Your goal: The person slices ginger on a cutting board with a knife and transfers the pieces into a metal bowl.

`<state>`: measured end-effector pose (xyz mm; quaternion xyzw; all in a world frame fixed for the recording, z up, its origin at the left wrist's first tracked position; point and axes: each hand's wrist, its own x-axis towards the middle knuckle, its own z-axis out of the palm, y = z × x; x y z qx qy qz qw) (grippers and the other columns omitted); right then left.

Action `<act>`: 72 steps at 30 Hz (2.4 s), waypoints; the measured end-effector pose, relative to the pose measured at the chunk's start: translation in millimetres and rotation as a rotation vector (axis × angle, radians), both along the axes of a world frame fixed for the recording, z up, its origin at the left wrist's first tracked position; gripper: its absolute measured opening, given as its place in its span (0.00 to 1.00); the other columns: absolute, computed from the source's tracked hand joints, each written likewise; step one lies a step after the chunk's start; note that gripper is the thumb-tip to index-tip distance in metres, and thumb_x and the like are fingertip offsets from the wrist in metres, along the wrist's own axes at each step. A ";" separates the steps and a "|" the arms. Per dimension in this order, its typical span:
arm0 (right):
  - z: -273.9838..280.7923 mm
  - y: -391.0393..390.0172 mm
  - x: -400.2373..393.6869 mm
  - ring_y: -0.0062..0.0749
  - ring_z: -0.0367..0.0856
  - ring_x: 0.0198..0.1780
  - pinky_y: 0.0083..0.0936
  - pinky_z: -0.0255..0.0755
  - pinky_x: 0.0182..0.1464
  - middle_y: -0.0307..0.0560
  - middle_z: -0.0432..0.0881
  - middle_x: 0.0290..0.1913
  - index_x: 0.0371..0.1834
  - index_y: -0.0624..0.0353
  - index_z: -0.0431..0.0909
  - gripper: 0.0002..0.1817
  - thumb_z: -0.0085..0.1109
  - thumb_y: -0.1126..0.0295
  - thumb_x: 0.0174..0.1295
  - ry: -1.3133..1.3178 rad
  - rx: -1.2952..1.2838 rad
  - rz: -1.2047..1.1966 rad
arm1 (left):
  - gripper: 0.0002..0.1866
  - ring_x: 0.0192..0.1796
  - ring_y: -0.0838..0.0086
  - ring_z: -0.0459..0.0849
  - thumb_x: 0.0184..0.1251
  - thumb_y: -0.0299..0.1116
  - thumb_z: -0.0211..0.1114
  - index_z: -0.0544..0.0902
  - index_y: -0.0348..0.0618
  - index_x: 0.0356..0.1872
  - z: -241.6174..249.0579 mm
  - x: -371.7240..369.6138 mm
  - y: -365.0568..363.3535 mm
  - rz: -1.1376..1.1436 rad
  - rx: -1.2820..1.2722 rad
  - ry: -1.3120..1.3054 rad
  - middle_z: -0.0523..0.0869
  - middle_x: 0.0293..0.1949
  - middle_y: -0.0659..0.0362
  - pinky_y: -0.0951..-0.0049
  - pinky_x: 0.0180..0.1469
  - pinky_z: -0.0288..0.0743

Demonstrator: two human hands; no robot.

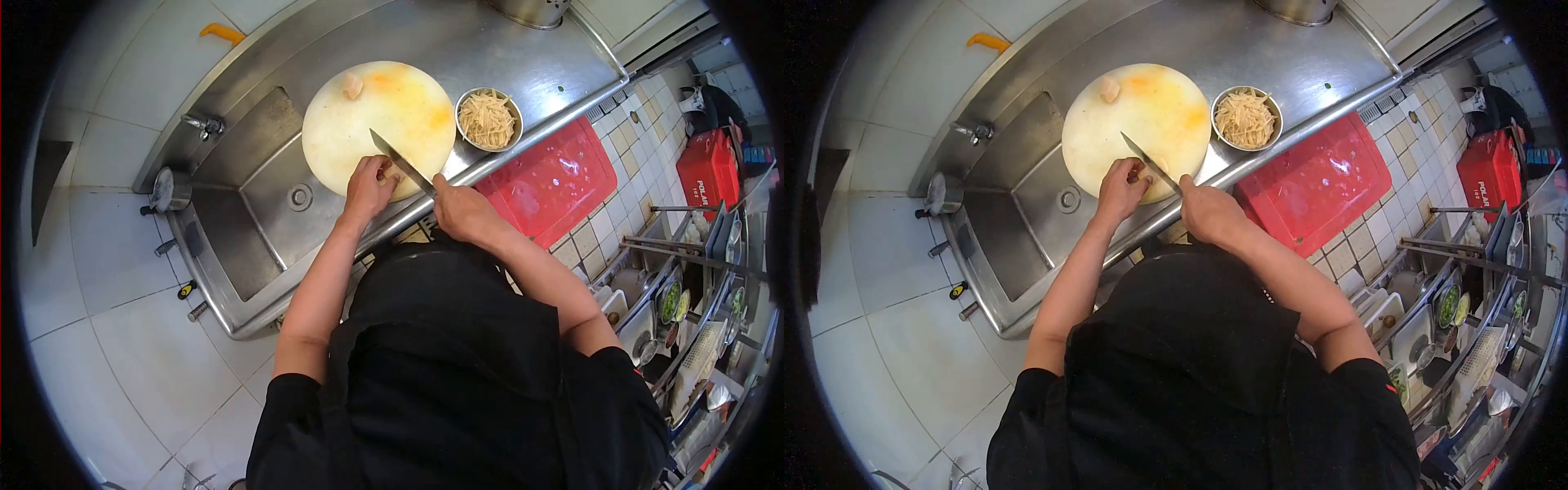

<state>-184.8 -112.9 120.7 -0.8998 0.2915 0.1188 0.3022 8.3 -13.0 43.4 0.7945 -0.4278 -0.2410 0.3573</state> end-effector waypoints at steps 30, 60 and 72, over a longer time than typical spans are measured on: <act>19.0 2.3 -13.6 0.64 0.85 0.38 0.58 0.76 0.42 0.68 0.84 0.31 0.51 0.70 0.67 0.13 0.46 0.71 0.70 -0.034 -0.016 0.016 | 0.18 0.52 0.62 0.86 0.65 0.31 0.73 0.81 0.36 0.53 -0.2 0.5 0.5 -0.007 0.020 0.000 0.83 0.51 0.50 0.65 0.58 0.82; 17.6 1.1 -2.2 0.64 0.86 0.42 0.56 0.77 0.46 0.70 0.85 0.35 0.51 0.69 0.67 0.13 0.47 0.70 0.71 0.028 0.029 0.010 | 0.19 0.47 0.62 0.86 0.62 0.30 0.74 0.82 0.37 0.53 -9.2 0.8 2.4 0.013 -0.069 0.008 0.83 0.49 0.51 0.65 0.53 0.81; 3.7 0.5 10.7 0.64 0.87 0.42 0.56 0.78 0.45 0.71 0.85 0.35 0.51 0.69 0.68 0.12 0.47 0.72 0.69 0.028 -0.001 0.027 | 0.19 0.48 0.62 0.85 0.62 0.30 0.74 0.82 0.38 0.54 -10.4 1.4 3.7 0.000 -0.092 0.027 0.83 0.49 0.51 0.66 0.54 0.81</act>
